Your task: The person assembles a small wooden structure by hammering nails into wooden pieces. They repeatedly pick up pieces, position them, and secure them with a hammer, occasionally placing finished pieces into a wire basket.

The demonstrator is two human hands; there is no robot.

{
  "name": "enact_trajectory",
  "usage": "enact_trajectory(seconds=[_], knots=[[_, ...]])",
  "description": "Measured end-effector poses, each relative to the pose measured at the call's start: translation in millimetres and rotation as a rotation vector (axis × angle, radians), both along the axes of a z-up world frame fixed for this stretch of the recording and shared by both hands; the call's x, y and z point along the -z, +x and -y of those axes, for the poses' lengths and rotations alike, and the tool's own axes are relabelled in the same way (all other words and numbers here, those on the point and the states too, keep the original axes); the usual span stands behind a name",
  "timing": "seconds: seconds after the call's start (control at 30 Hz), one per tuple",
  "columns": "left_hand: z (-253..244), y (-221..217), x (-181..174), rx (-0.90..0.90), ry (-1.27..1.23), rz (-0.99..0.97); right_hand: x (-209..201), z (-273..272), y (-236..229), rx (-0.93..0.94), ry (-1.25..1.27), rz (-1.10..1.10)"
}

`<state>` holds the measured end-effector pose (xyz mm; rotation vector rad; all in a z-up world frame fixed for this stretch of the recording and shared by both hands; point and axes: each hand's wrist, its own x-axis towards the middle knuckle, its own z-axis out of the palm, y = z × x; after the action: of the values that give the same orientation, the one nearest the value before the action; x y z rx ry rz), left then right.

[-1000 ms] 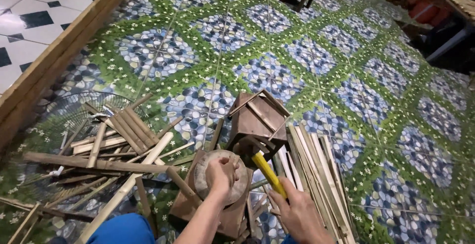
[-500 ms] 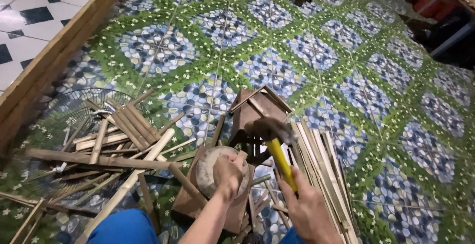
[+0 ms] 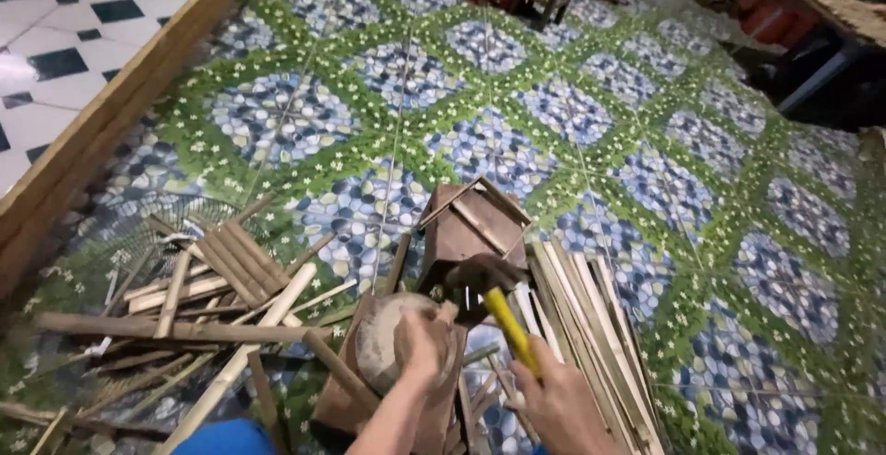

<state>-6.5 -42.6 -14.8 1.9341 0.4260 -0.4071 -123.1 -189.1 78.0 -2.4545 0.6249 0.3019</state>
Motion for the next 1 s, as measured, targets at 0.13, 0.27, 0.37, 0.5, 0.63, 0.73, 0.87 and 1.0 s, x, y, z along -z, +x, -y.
enact_trajectory(seconds=[0.13, 0.27, 0.37, 0.5, 0.63, 0.73, 0.87, 1.0], knots=[[0, 4, 11, -0.016, 0.018, 0.035, -28, -18, -7, 0.107, 0.063, 0.24], [-8, 3, -7, 0.049, -0.027, -0.018, -22, -17, 8, 0.107, 0.054, -0.267], [-12, 5, 18, 0.017, -0.1, -0.027, 18, 4, -3, 0.105, 0.022, 0.195], [-29, 25, 70, -0.028, -0.266, 0.103, 27, -5, -5, 0.251, 0.091, 0.257], [-99, 20, -19, -0.086, -0.605, -0.179, 191, 33, -7, 0.276, -0.088, 0.289], [-125, 26, -27, -0.153, -0.821, -0.082, 310, 33, -2, 0.271, -0.237, 0.169], [-147, 33, -44, -0.154, -0.985, -0.061, 377, -9, 22, 0.111, -0.327, 0.22], [-169, 38, -50, -0.162, -1.046, 0.01, 433, -30, 51, 0.135, -0.719, 0.475]])
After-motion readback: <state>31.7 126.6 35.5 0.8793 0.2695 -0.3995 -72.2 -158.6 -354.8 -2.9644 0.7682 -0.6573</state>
